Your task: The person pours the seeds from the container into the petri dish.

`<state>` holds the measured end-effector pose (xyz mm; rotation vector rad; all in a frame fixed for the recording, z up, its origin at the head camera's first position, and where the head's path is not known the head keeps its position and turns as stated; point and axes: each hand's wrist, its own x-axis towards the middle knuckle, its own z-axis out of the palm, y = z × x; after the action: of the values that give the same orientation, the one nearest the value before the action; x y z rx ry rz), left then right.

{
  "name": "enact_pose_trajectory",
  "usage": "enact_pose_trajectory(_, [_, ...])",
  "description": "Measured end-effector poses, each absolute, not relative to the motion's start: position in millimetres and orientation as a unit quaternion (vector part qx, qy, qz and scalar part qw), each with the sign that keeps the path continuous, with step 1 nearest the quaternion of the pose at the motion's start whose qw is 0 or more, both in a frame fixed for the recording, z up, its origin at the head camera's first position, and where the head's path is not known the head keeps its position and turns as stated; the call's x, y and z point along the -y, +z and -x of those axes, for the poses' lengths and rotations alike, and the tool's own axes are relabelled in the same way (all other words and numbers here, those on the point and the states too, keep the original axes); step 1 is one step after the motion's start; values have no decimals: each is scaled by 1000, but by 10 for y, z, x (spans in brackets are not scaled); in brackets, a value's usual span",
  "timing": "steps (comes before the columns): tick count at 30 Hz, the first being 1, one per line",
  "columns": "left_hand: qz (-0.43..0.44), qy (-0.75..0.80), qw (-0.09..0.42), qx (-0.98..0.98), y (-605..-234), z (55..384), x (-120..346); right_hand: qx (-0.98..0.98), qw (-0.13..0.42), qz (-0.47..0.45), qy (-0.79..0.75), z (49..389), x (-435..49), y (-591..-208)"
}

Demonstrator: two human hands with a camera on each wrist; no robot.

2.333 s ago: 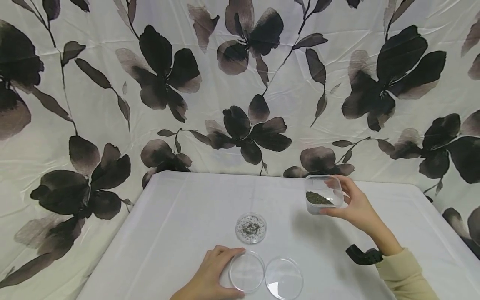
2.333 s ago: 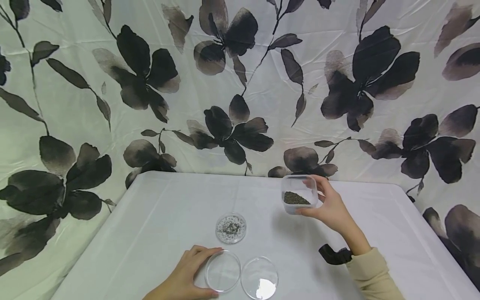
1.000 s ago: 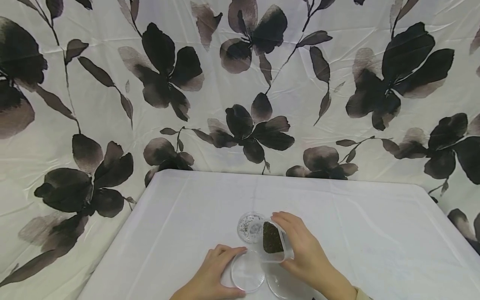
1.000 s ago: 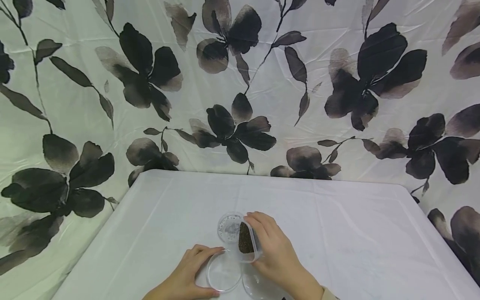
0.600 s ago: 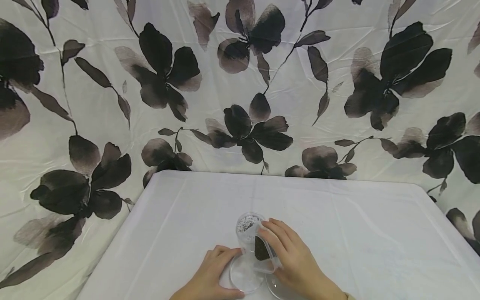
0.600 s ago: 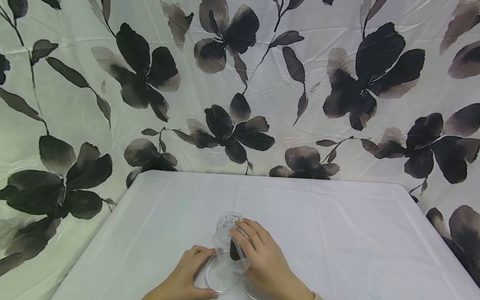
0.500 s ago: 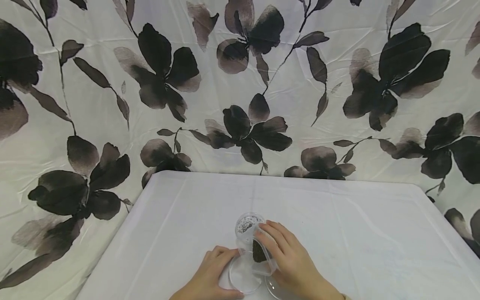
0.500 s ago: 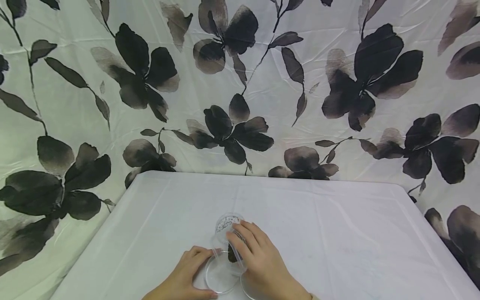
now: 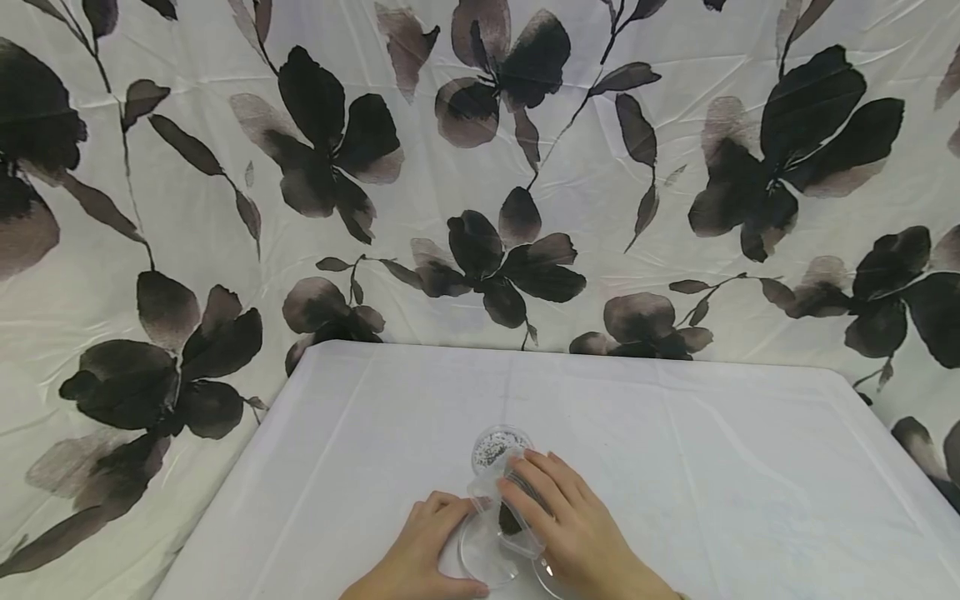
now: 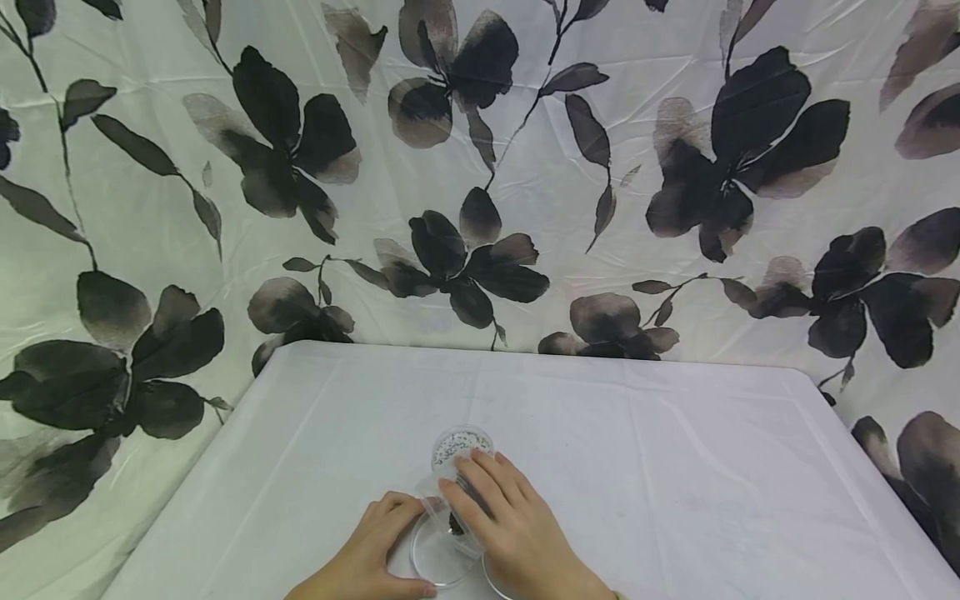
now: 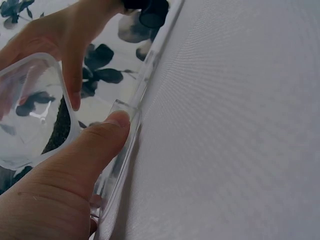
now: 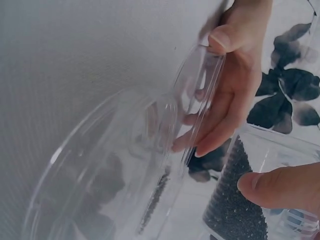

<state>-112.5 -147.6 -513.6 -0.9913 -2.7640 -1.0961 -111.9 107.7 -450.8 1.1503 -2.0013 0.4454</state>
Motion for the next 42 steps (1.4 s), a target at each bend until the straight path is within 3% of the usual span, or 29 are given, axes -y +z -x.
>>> enact_pose_trajectory(42, [308,-349,2,885,-5108,1108,1469,767,422,-449,180,1111,-1051,-4400])
